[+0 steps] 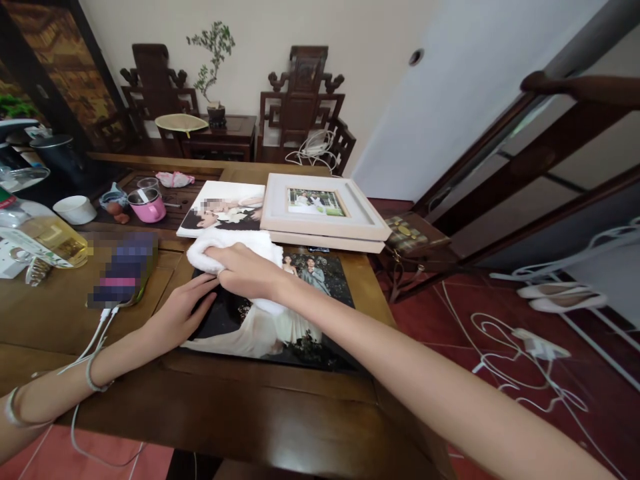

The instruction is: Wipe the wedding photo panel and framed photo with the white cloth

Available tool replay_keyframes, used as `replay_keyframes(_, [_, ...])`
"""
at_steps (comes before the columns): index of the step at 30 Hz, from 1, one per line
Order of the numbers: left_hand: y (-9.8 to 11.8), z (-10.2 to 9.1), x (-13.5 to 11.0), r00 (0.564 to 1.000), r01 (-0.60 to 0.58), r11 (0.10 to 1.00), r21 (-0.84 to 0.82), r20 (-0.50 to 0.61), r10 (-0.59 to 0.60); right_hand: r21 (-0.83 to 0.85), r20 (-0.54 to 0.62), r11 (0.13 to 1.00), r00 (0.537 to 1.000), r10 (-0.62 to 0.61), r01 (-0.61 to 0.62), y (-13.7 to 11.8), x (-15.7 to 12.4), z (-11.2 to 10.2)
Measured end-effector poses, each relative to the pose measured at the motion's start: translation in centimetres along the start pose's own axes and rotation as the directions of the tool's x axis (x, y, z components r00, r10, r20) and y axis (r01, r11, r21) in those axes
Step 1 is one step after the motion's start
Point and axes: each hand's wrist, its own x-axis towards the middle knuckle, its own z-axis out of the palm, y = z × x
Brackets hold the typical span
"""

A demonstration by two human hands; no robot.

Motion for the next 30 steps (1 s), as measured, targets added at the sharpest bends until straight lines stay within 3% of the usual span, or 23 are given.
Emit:
replay_keyframes(3, [-0.1, 0.1, -0.1, 1.000, -0.015, 1.000, -0.001, -0.009, 0.015, -0.038, -0.006, 0.998, 0.999, 0.041, -0.041, 0.2, -1.2, -0.4])
replay_keyframes(10, [-0.3, 0.2, -0.3, 1.000, -0.004, 1.000, 0.031, 0.024, 0.003, -0.181, -0.078, 0.955, 0.972, 0.223, -0.234, 4.8, -10.1, -2.7])
replay_keyframes(14, [-0.1, 0.0, -0.1, 1.000, 0.002, 0.999, 0.035, 0.020, -0.003, -0.248, -0.093, 0.915, 0.948, 0.306, -0.320, 6.4, -13.6, -2.2])
replay_keyframes(19, [0.0, -0.2, 0.1, 1.000, 0.011, 1.000, 0.028, 0.025, -0.012, -0.252, -0.055, 0.927, 0.961, 0.273, -0.278, 3.1, -16.9, 0.7])
replay_keyframes(25, [0.4, -0.4, 0.2, 0.999, 0.014, 1.000, -0.002, 0.037, -0.014, -0.063, 0.096, 0.982, 0.978, 0.183, -0.178, -2.7, -21.7, 2.4])
replay_keyframes(27, [0.4, -0.4, 0.2, 0.999, 0.019, 1.000, 0.002, 0.042, -0.019, -0.062, 0.096, 0.982, 0.978, 0.183, -0.178, -3.0, -22.4, 2.3])
replay_keyframes(30, [0.4, -0.4, 0.2, 0.999, 0.021, 1.000, 0.019, 0.047, -0.022, -0.097, 0.038, 0.979, 0.982, 0.186, -0.182, -1.1, -21.8, 1.6])
